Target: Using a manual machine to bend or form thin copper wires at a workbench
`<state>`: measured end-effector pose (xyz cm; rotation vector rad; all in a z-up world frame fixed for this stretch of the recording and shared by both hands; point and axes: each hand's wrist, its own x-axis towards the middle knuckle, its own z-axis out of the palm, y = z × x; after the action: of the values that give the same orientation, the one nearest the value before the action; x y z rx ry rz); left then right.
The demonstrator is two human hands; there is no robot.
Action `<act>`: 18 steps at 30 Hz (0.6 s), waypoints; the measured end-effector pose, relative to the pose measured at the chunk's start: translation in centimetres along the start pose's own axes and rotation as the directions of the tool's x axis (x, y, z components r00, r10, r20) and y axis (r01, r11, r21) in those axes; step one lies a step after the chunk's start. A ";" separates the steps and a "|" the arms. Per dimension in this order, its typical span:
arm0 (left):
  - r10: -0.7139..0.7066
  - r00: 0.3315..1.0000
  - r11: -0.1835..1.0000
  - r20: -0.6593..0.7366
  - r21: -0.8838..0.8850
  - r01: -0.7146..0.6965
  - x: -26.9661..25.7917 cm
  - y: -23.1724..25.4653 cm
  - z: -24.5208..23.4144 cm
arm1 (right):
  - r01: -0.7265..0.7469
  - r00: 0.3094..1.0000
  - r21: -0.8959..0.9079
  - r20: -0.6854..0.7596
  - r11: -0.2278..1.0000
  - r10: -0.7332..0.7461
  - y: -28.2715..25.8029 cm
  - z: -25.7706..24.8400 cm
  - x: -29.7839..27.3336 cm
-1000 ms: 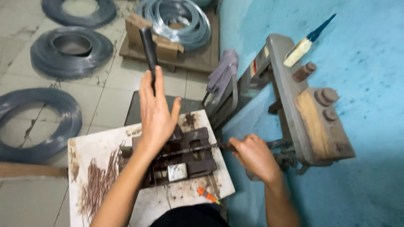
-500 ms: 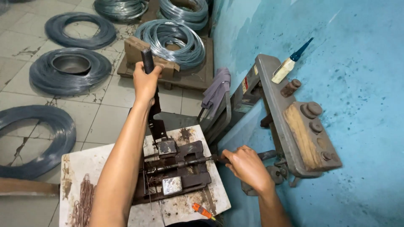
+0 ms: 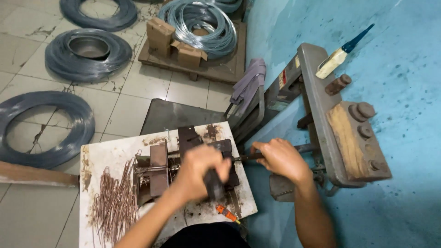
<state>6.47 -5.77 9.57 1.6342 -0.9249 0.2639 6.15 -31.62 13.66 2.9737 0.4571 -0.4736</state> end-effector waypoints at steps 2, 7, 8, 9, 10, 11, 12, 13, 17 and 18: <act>0.087 0.995 0.983 0.045 0.160 -0.094 -3.6 -0.3 1.9 | -0.013 0.999 -0.003 0.035 1.000 0.013 0.3 -0.3 0.5; 0.424 0.870 0.840 0.252 0.250 -0.482 -9.0 -0.8 3.3 | 0.001 0.994 -0.039 0.106 0.999 0.003 0.9 -1.5 1.4; 0.413 0.876 0.848 0.251 0.246 -0.470 -9.6 -1.3 3.5 | 0.004 0.993 -0.033 0.120 0.999 0.000 0.9 -1.8 1.8; 0.435 0.860 0.835 0.267 0.237 -0.496 -10.2 -1.8 3.8 | -0.002 0.989 -0.053 0.146 0.999 0.009 1.0 -2.0 2.0; 0.457 0.844 0.822 0.282 0.228 -0.521 -10.9 -2.3 4.2 | -0.007 0.985 -0.072 0.172 0.997 0.019 1.0 -2.3 2.3; 0.448 0.849 0.830 0.281 0.221 -0.512 -10.9 -2.3 4.2 | -0.006 0.983 -0.067 0.185 0.998 0.018 1.0 -2.6 2.5; 0.460 0.845 0.818 0.274 0.240 -0.523 -10.9 -2.2 4.2 | -0.022 0.978 -0.058 0.207 0.998 0.034 0.9 -3.0 2.6; 0.475 0.839 0.802 0.266 0.262 -0.537 -10.8 -2.3 4.2 | -0.038 0.973 -0.052 0.225 0.998 0.049 0.9 -3.5 2.9; 0.460 0.847 0.801 0.268 0.287 -0.526 -11.8 -3.3 5.5 | -0.158 0.981 -0.131 0.089 0.979 0.170 1.6 -3.9 1.9; 0.519 0.841 0.790 0.151 0.290 -0.540 -11.7 -3.1 5.8 | -0.166 0.984 -0.064 -0.075 0.984 0.161 3.0 -3.1 1.6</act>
<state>-0.86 -6.03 -1.66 1.6481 -1.4480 0.7931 9.46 -33.61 16.20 2.9351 0.2273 -0.3314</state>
